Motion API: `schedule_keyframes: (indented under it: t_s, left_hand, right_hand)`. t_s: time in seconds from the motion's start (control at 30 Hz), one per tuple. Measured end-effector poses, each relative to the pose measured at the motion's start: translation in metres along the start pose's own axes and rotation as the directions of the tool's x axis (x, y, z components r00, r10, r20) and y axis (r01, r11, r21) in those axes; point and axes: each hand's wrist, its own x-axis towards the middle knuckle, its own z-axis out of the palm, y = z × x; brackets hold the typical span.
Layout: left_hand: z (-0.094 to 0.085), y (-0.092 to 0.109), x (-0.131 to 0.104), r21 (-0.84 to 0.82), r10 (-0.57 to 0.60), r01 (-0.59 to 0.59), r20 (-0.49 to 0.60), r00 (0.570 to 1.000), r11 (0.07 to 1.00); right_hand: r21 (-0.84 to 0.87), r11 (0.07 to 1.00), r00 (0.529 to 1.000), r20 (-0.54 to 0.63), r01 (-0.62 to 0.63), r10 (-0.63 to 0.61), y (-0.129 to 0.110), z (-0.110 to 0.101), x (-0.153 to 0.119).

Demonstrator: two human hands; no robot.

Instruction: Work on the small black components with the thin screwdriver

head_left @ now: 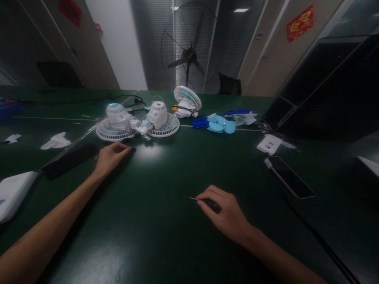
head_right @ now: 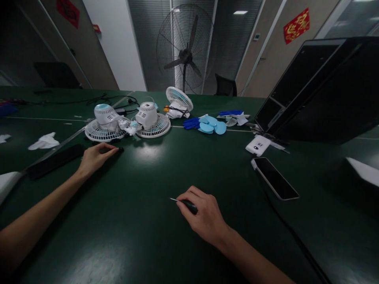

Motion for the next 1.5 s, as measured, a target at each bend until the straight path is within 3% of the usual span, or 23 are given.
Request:
schedule_keyframes:
  t_s: [0.2,0.37,0.47,0.57,0.7,0.77,0.87,0.97,1.03,1.1,1.23,1.3,1.5]
  left_hand:
    - [0.002,-0.001,0.008,-0.181,-0.109,0.120,0.073,0.991,0.976]
    - [0.005,-0.004,0.013,-0.216,-0.111,0.128,0.089,0.990,0.968]
    - [0.007,-0.004,0.009,-0.159,-0.073,0.082,0.064,0.995,0.984]
    - [0.006,-0.002,0.003,-0.032,0.101,-0.100,0.043,0.994,0.994]
    - [0.000,-0.002,-0.001,0.150,0.357,-0.371,0.109,0.928,0.917]
    - [-0.002,0.002,-0.002,0.169,0.383,-0.402,0.134,0.914,0.900]
    - [0.002,0.022,-0.012,0.052,0.417,-0.440,0.233,0.878,0.897]
    - [0.019,0.065,-0.042,-0.170,0.521,-0.497,0.389,0.760,0.851]
    - [0.035,0.099,-0.070,-0.336,0.611,-0.511,0.469,0.638,0.791]
    - [0.050,0.125,-0.098,-0.455,0.677,-0.502,0.458,0.576,0.736]
    - [0.064,0.145,-0.128,-0.490,0.666,-0.455,0.477,0.574,0.743]
    - [0.065,0.143,-0.131,-0.481,0.649,-0.440,0.494,0.578,0.758]
    - [0.062,0.144,-0.131,-0.506,0.662,-0.430,0.519,0.541,0.748]
  right_hand:
    - [-0.013,1.000,1.000,0.001,-0.002,0.002,0.001,0.001,0.000]
    - [-0.035,0.999,1.000,0.005,-0.004,0.004,0.001,0.002,0.001]
    - [-0.048,0.999,1.000,-0.002,-0.012,0.012,0.001,0.002,0.000]
    - [-0.043,0.999,1.000,0.001,-0.014,0.014,0.000,0.002,0.001]
    - [-0.024,1.000,1.000,0.005,-0.008,0.008,0.000,0.001,0.001]
    - [-0.019,1.000,1.000,0.009,-0.009,0.009,0.000,0.001,0.001]
    - [-0.022,1.000,1.000,0.024,-0.007,0.008,0.000,0.000,0.000]
    - [-0.036,0.999,1.000,0.029,0.000,0.001,-0.001,0.000,0.000]
    - [-0.042,0.999,1.000,0.031,0.005,-0.003,-0.001,0.000,0.000]
    - [-0.046,0.999,0.999,0.038,0.016,-0.014,-0.001,-0.001,0.000]
    - [-0.064,0.997,0.999,0.030,0.033,-0.031,0.000,0.000,0.001]
    - [-0.082,0.996,0.999,0.024,0.031,-0.029,0.000,0.001,0.001]
    - [-0.113,0.993,0.998,0.052,0.046,-0.041,-0.002,0.003,0.002]
